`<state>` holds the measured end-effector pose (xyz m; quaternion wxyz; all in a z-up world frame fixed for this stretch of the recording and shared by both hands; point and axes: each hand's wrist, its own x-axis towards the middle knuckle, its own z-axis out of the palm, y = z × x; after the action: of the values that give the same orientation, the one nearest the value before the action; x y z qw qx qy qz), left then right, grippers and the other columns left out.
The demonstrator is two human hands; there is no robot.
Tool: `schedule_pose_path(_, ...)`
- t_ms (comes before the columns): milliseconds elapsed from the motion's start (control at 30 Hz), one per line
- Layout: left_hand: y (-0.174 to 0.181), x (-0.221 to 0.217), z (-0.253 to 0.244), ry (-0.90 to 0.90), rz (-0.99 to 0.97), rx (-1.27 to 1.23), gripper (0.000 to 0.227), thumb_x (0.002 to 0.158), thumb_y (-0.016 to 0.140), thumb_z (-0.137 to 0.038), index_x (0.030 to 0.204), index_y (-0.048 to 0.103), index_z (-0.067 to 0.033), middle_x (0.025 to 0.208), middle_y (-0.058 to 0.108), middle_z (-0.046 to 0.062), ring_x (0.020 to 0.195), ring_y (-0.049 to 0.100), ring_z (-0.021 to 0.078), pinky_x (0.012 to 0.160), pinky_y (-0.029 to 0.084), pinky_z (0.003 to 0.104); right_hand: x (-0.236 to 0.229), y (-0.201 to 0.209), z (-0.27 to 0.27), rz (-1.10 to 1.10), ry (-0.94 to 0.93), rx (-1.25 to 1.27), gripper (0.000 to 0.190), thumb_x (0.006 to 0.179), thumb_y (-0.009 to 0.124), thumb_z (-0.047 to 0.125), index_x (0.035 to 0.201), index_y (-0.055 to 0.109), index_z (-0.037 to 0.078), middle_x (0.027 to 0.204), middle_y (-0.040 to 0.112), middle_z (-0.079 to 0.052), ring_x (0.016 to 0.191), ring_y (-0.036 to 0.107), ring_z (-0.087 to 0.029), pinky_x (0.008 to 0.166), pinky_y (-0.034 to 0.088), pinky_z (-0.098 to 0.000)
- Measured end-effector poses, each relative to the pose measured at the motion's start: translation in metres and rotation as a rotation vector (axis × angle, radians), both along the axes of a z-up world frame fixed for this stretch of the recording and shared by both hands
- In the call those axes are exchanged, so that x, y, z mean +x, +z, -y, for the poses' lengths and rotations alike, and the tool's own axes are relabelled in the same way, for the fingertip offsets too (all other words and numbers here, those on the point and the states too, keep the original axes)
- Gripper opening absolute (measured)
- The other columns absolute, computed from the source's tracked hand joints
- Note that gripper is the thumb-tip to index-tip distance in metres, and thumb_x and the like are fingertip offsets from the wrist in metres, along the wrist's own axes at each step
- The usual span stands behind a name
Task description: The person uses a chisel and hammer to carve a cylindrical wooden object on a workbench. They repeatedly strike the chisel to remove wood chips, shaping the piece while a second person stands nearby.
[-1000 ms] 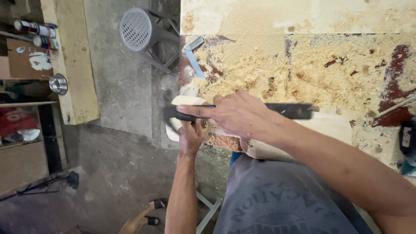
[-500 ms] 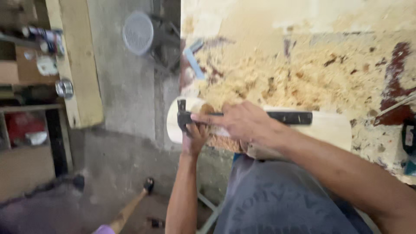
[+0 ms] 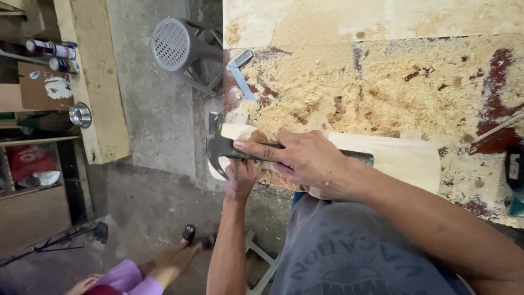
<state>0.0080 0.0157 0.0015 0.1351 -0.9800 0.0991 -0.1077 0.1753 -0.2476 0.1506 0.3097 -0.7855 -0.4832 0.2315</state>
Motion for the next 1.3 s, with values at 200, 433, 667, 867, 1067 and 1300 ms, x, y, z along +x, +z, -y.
schedule_pose_path(200, -0.001, -0.003, 0.010, -0.074, 0.084, 0.006, 0.019, 0.100, 0.060, -0.010, 0.110, 0.063, 0.0055, 0.113, 0.056, 0.024, 0.098, 0.066, 0.0366, 0.082, 0.059, 0.047, -0.001, 0.004, -0.009, 0.070, 0.151, -0.183, 0.076, 0.101, 0.056, 0.031, 0.156, 0.016, 0.064, 0.082, 0.056, -0.008, 0.062, 0.059, -0.020, 0.051, 0.050, -0.0351)
schedule_pose_path(433, -0.001, -0.009, 0.014, 0.487, -0.329, -0.430, 0.028, 0.098, 0.062, -0.031, 0.113, 0.070, -0.0085, 0.093, 0.068, 0.011, 0.078, 0.070, 0.0233, 0.067, 0.058, 0.037, 0.000, 0.012, 0.003, -0.051, 0.039, -0.032, 0.071, 0.102, 0.056, 0.034, 0.155, 0.015, 0.057, 0.090, 0.058, -0.009, 0.060, 0.062, -0.023, 0.049, 0.054, -0.0337)
schedule_pose_path(667, 0.016, -0.003, 0.008, -0.068, 0.088, 0.181, 0.018, 0.105, 0.058, -0.009, 0.118, 0.066, 0.0008, 0.116, 0.059, 0.020, 0.101, 0.065, 0.0335, 0.081, 0.060, 0.042, 0.009, 0.017, 0.008, -0.005, 0.048, -0.100, 0.077, 0.098, 0.061, 0.034, 0.153, 0.015, 0.061, 0.086, 0.057, -0.008, 0.068, 0.065, -0.024, 0.055, 0.056, -0.0387)
schedule_pose_path(867, 0.029, 0.011, 0.028, -0.122, 0.245, 0.198, 0.018, 0.102, 0.058, -0.006, 0.117, 0.060, 0.0043, 0.118, 0.060, 0.018, 0.106, 0.064, 0.0343, 0.095, 0.059, 0.053, 0.008, 0.022, 0.013, 0.030, 0.258, -0.280, 0.098, 0.090, 0.066, 0.015, 0.158, 0.013, 0.060, 0.102, 0.061, -0.013, 0.086, 0.069, -0.026, 0.066, 0.056, -0.0392)
schedule_pose_path(1067, 0.018, -0.003, 0.028, 0.162, -0.063, -0.648, 0.010, 0.096, 0.064, -0.009, 0.105, 0.066, -0.0053, 0.098, 0.067, 0.010, 0.095, 0.068, 0.0303, 0.086, 0.058, 0.044, 0.001, 0.013, 0.017, -0.038, 0.250, -0.223, 0.111, 0.075, 0.078, 0.019, 0.157, 0.016, 0.062, 0.122, 0.056, -0.020, 0.089, 0.067, -0.032, 0.071, 0.055, -0.0436)
schedule_pose_path(1300, 0.005, -0.013, 0.025, 0.060, -0.028, -0.713, 0.030, 0.089, 0.071, -0.014, 0.113, 0.066, 0.0028, 0.094, 0.069, 0.020, 0.086, 0.065, 0.0408, 0.079, 0.052, 0.047, -0.004, -0.003, 0.023, -0.015, 0.158, -0.022, 0.084, 0.093, 0.071, 0.032, 0.154, 0.020, 0.059, 0.097, 0.061, -0.014, 0.079, 0.066, -0.026, 0.069, 0.055, -0.0443)
